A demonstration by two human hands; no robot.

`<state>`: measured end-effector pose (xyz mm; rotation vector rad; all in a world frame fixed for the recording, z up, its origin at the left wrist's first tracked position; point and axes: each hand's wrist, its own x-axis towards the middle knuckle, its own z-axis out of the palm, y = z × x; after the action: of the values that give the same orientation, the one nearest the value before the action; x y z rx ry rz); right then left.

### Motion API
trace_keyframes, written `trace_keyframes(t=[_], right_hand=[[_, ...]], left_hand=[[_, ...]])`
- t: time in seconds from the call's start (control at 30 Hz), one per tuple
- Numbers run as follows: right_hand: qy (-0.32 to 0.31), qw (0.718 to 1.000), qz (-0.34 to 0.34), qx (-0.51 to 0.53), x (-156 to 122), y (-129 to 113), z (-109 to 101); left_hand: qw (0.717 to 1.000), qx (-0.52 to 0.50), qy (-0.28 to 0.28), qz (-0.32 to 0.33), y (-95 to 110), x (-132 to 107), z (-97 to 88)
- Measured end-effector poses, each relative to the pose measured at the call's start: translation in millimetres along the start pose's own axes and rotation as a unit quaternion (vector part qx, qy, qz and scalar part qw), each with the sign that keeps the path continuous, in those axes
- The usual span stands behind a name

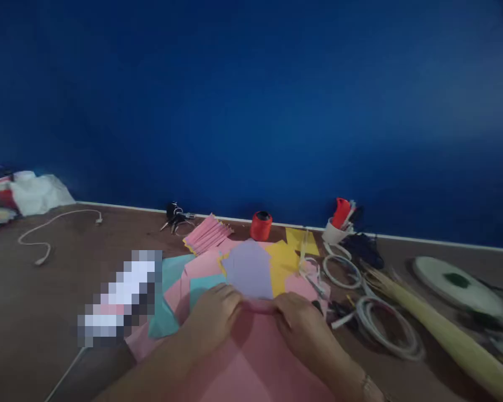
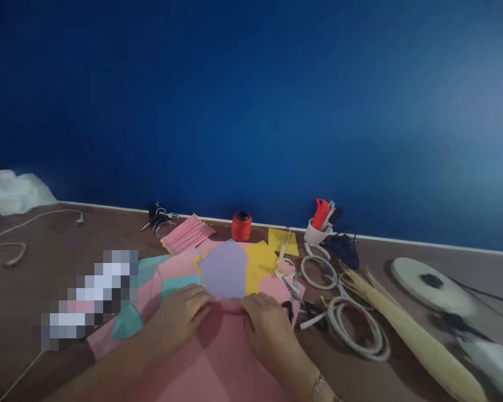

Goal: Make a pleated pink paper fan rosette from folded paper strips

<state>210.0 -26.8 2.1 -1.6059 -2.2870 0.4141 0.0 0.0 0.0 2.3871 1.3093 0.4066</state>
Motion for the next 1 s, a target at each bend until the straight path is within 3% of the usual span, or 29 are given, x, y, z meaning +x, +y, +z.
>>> trace_keyframes(t=[0.47,1.0], right_hand=[[0.041,0.996,0.004,0.078,2,9,4],[0.037,0.994,0.027,0.097,3,10,6]], left_hand=[[0.994,-0.091,0.053,0.006,-6,4,3.5],[0.994,-0.102,0.039,-0.011,-8,7,7.6]])
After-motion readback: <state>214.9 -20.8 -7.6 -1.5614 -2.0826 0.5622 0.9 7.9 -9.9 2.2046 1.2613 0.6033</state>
